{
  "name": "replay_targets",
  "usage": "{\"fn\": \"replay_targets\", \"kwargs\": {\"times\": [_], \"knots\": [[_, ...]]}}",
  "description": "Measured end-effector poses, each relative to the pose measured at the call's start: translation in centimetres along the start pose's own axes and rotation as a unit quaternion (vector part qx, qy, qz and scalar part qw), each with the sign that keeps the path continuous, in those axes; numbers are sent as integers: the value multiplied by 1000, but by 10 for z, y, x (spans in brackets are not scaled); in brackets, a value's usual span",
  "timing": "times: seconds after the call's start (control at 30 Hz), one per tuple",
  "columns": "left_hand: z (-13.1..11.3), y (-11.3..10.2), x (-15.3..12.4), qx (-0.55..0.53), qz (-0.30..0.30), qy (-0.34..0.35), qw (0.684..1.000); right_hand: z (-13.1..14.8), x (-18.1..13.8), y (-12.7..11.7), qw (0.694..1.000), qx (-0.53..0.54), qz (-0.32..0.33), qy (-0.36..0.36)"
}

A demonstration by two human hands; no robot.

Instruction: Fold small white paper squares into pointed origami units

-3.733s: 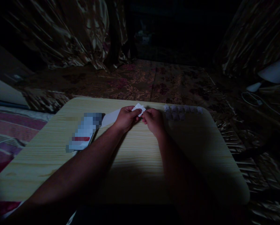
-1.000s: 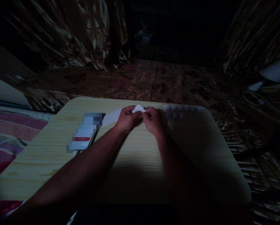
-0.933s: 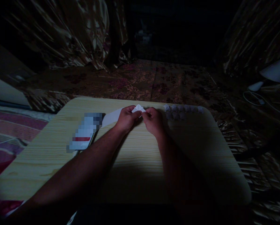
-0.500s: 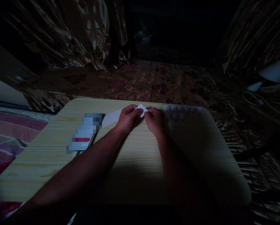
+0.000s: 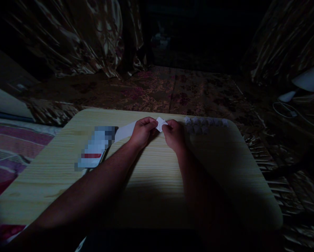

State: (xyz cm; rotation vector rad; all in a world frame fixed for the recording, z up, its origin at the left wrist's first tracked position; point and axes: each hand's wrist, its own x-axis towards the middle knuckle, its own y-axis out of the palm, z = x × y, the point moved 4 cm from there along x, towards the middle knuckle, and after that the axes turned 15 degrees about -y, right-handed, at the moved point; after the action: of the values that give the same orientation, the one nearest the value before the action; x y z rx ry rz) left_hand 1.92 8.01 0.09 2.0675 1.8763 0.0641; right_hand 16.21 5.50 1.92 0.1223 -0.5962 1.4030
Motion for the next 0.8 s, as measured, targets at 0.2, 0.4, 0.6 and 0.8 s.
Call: {"fn": "replay_targets", "kwargs": {"times": [0.2,0.4,0.6,0.8], "knots": [[-1,0,-1,-2,-1,-8,1000,-4,0,2,1000,15,1,27],[-1,1,-3,6,-2,-6,1000,-2,0,1,1000,-6,9,29],[-3,3,-5,24,-8,4,1000,0,0,-1,999,-20,25,19],[-4,3,-5,25,-20,5,999,-3,1,1,999,-3,5,34]]}}
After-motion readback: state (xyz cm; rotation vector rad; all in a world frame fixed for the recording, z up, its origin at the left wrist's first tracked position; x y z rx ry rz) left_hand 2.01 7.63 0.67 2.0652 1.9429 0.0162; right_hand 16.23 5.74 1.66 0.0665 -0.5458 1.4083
